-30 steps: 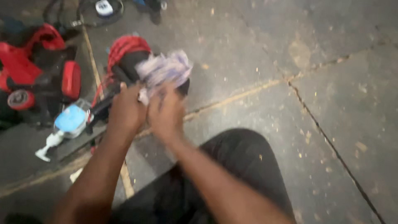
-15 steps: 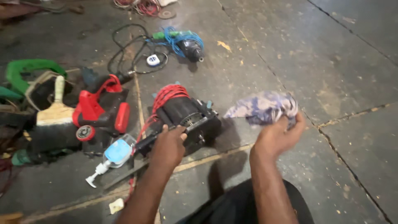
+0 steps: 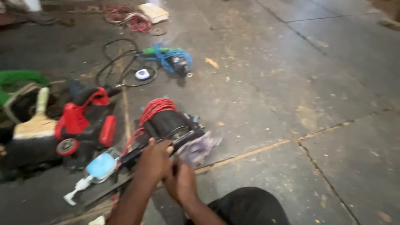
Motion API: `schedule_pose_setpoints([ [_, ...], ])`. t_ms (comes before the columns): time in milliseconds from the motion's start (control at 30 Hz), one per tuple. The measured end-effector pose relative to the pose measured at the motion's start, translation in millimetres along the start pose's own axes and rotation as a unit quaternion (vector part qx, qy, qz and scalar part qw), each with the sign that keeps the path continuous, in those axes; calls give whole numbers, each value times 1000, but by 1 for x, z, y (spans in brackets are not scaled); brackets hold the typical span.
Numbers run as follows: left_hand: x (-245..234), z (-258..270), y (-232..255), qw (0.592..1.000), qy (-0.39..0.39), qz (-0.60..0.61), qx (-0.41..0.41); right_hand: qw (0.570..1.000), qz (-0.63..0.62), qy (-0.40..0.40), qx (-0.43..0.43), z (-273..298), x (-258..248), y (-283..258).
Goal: The person wipes down several power tools, including a motor and a handheld saw, using a cloth while sitting on the floor.
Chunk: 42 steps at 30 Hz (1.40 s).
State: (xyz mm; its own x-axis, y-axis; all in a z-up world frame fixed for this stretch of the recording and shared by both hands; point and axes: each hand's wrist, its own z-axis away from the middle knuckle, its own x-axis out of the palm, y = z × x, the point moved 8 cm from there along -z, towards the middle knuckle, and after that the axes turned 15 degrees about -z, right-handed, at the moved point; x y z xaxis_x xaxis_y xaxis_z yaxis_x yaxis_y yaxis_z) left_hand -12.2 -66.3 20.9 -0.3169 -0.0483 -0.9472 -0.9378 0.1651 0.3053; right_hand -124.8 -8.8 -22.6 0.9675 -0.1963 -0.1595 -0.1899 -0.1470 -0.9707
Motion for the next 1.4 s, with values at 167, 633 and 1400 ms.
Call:
schedule_pose_setpoints([
  [167,-10,6,0,997,20,42,-59,982,47,182,34,-15,-54,9],
  [633,-7,8,-3,998,10,43,-49,884,-16,439,163,-47,-124,112],
  [1400,57,-24,-165,963,21,5,-267,926,247,-242,147,-310,102,53],
])
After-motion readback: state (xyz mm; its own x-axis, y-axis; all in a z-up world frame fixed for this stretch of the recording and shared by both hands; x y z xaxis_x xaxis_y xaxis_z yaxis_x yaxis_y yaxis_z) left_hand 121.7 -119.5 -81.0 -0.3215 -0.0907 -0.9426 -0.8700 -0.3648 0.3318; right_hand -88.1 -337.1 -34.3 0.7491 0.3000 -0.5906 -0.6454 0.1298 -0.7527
